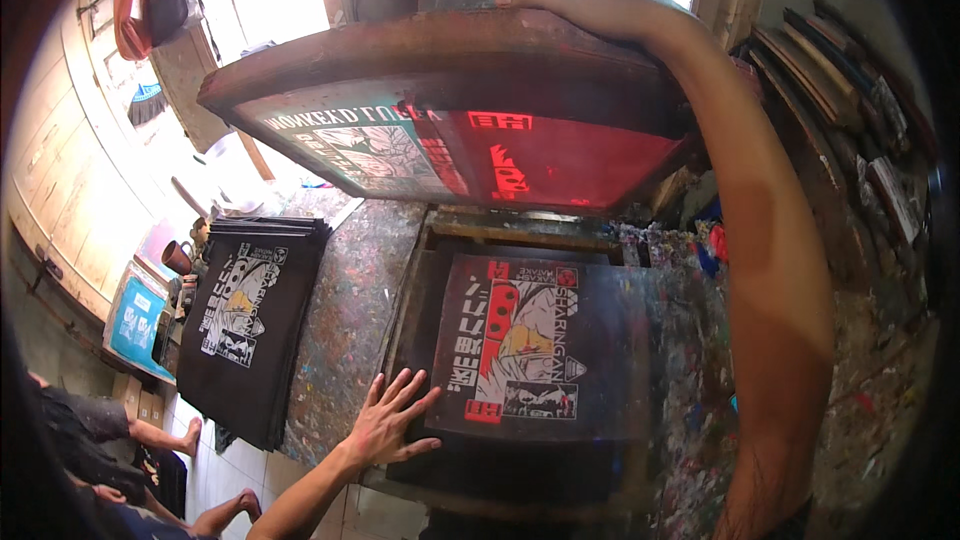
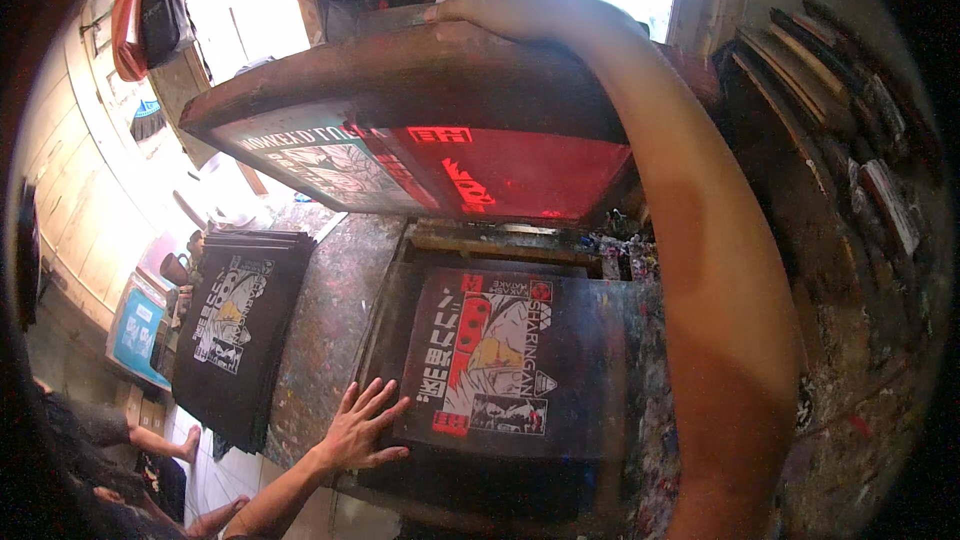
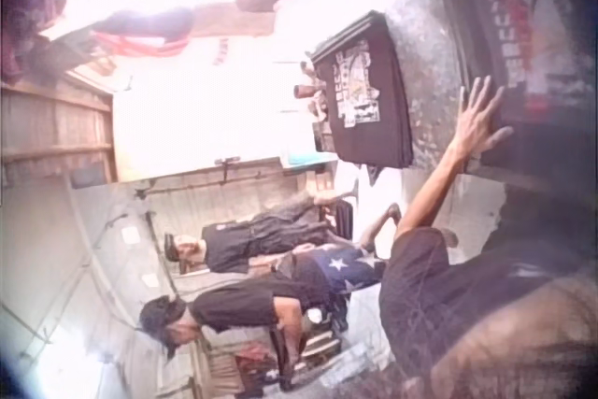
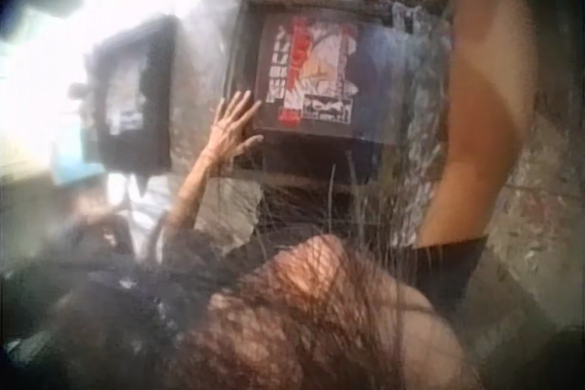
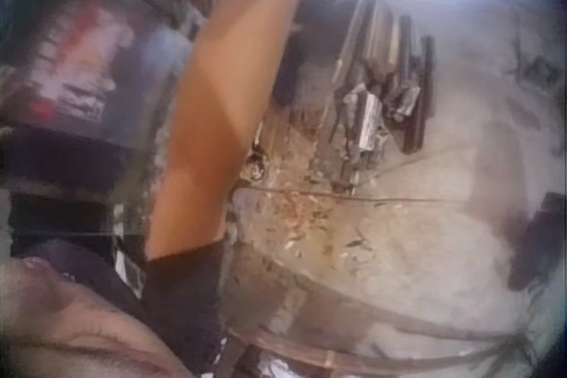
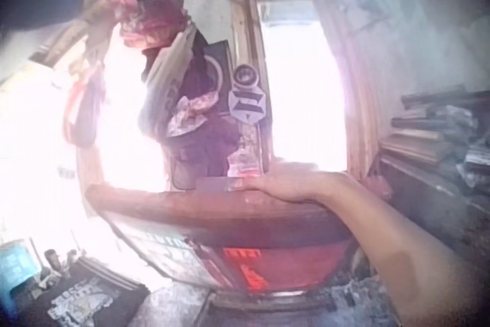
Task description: The person performs screen printing by placing black garments under a screen frame, applying red ink with a squeegee, and lifting the frame to reveal the print.
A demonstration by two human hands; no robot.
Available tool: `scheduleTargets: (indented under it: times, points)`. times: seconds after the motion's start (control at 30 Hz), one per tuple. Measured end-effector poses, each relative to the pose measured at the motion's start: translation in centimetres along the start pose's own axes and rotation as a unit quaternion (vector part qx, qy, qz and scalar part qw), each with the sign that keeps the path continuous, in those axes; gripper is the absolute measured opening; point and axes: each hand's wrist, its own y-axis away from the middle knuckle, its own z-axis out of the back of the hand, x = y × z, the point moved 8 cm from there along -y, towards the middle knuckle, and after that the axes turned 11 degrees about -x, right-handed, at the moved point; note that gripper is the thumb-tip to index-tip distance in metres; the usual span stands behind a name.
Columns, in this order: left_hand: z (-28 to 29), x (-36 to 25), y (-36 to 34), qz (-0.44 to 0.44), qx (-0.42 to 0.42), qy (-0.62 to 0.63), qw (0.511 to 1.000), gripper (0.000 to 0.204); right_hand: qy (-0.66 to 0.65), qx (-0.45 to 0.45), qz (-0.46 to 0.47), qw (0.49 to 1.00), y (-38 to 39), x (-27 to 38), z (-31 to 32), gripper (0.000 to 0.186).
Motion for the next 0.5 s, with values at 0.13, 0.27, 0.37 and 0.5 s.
scheduleTargets:
  times: [0.13, 0.27, 0.37, 0.5]
  points:
    - [0.08, -0.02, 0.46, -0.003, 0.0, -0.028, 1.0, 0.09, 0.002, -0.018, 0.025, 1.0, -0.45, 0.17, -0.13, 0.081]
    - [-0.06, 0.32, 0.39, 0.007, -0.003, -0.02, 1.0, 0.089, 0.001, -0.002, 0.021, 1.0, -0.64, 0.72, -0.25, 0.08]
    - [-0.23, 0.47, 0.38, 0.01, -0.007, -0.028, 1.0, 0.088, -0.073, -0.044, 0.044, 0.995, -0.28, 0.83, 0.43, 0.085]
    - [-0.1, 0.18, 0.19, 0.003, -0.002, -0.041, 0.999, 0.087, -0.084, -0.059, 0.063, 0.993, 0.0, 0.54, 0.42, 0.076]
